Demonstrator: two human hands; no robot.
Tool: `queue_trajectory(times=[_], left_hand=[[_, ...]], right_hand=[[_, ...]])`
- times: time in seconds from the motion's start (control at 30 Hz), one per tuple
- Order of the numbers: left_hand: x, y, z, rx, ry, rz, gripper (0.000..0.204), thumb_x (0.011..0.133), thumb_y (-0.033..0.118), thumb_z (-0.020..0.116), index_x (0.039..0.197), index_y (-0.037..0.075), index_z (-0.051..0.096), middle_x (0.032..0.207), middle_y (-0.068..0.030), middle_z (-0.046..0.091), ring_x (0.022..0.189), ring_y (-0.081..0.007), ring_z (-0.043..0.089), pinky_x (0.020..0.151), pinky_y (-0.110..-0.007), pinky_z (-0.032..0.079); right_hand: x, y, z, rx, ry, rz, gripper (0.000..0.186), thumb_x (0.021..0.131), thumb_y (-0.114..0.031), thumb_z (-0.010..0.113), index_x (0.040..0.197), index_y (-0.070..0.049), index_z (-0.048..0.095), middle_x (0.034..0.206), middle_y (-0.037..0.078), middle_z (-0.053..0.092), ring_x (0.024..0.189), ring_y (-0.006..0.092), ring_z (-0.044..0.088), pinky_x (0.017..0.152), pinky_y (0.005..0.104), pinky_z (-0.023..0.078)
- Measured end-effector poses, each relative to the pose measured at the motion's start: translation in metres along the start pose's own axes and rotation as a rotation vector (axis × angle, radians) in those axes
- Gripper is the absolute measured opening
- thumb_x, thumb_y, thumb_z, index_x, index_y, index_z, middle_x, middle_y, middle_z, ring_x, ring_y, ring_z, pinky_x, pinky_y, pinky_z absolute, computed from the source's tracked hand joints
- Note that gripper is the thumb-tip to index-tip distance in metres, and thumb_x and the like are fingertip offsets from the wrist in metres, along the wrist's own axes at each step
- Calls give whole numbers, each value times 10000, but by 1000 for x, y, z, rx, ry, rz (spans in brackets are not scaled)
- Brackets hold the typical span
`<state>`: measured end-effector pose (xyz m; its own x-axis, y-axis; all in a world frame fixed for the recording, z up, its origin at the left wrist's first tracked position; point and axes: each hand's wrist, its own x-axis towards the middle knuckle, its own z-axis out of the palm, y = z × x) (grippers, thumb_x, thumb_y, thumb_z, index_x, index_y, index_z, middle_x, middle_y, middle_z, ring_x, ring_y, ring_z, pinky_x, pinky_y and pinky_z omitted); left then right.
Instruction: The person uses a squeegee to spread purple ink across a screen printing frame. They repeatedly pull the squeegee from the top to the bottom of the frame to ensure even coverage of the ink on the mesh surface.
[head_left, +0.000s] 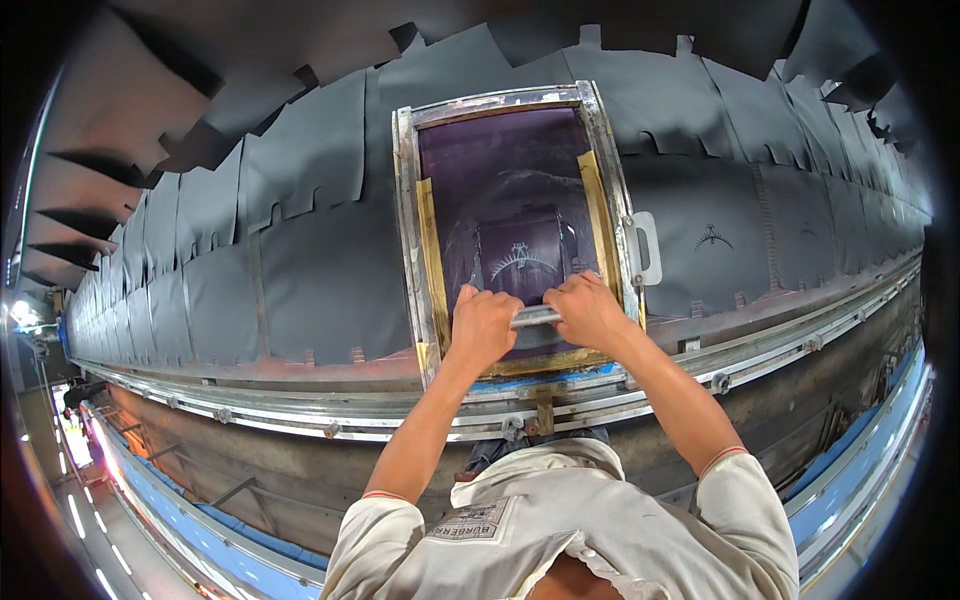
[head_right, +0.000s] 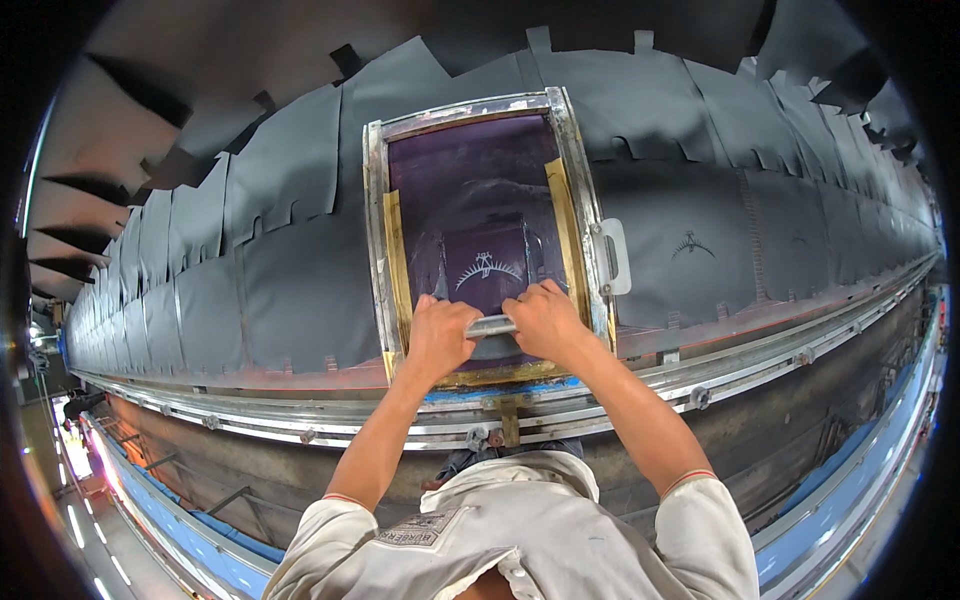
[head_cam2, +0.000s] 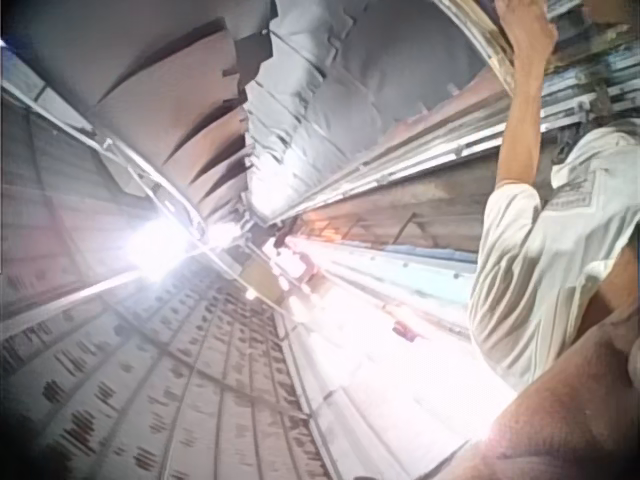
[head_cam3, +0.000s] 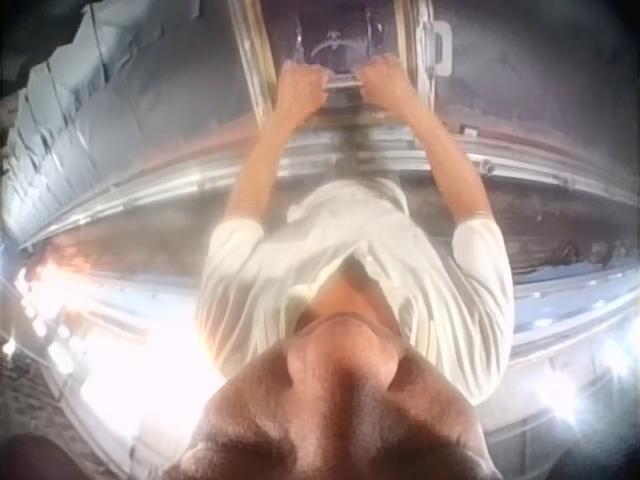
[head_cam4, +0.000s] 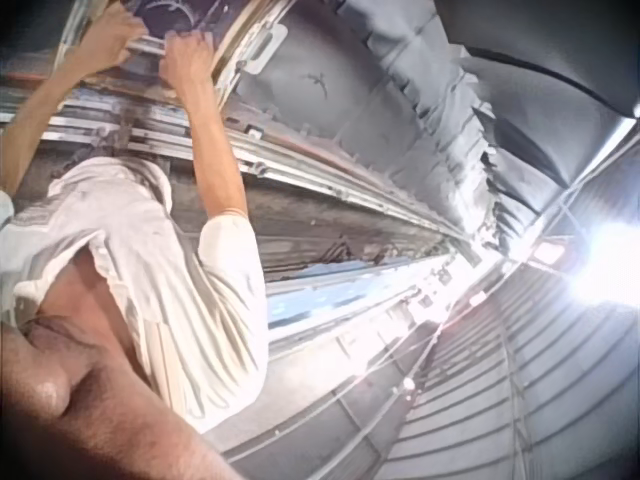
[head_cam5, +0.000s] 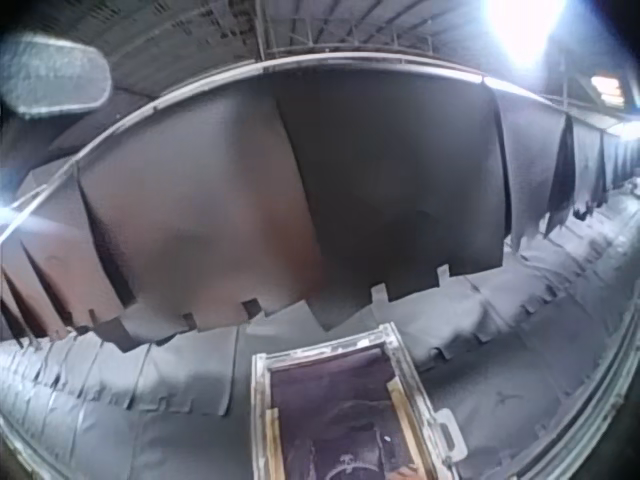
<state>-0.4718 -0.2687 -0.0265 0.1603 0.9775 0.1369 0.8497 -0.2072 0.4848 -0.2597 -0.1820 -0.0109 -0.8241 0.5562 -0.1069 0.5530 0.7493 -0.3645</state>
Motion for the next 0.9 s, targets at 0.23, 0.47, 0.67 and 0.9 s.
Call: queue_trajectory(times=[0.23,0.47,0.67,0.9], left_hand=[[29,-17,-21,-9,-8,-4,208,729,264,842,856,124,756,857,-61,740,855,-299,702,756,-455,446],[112,-48,-39,62,-50,-95,198,764,252,809,918,133,773,951,-87,748,900,-327,684,815,-472,480],[-32,26,14,35,159,16,544,630,24,769,1161,139,732,1228,-27,719,935,-265,613,817,-429,452],[-53,76,21,-45,189,-106,453,648,45,760,1096,112,745,1156,-17,722,1002,-249,634,884,-417,457]], right_hand=[[-6,48,-39,210,678,349,428,913,-360,758,1228,-76,698,1145,178,726,1032,367,668,930,476,506],[3,117,-26,529,667,834,320,978,-333,682,1146,-61,692,1023,212,743,929,352,712,828,434,537],[-13,116,-43,577,703,860,290,973,-315,696,1057,-38,705,853,176,734,775,284,701,744,391,526],[-29,117,-55,599,699,848,216,996,-245,670,1010,-34,713,786,78,685,713,147,588,684,352,487]])
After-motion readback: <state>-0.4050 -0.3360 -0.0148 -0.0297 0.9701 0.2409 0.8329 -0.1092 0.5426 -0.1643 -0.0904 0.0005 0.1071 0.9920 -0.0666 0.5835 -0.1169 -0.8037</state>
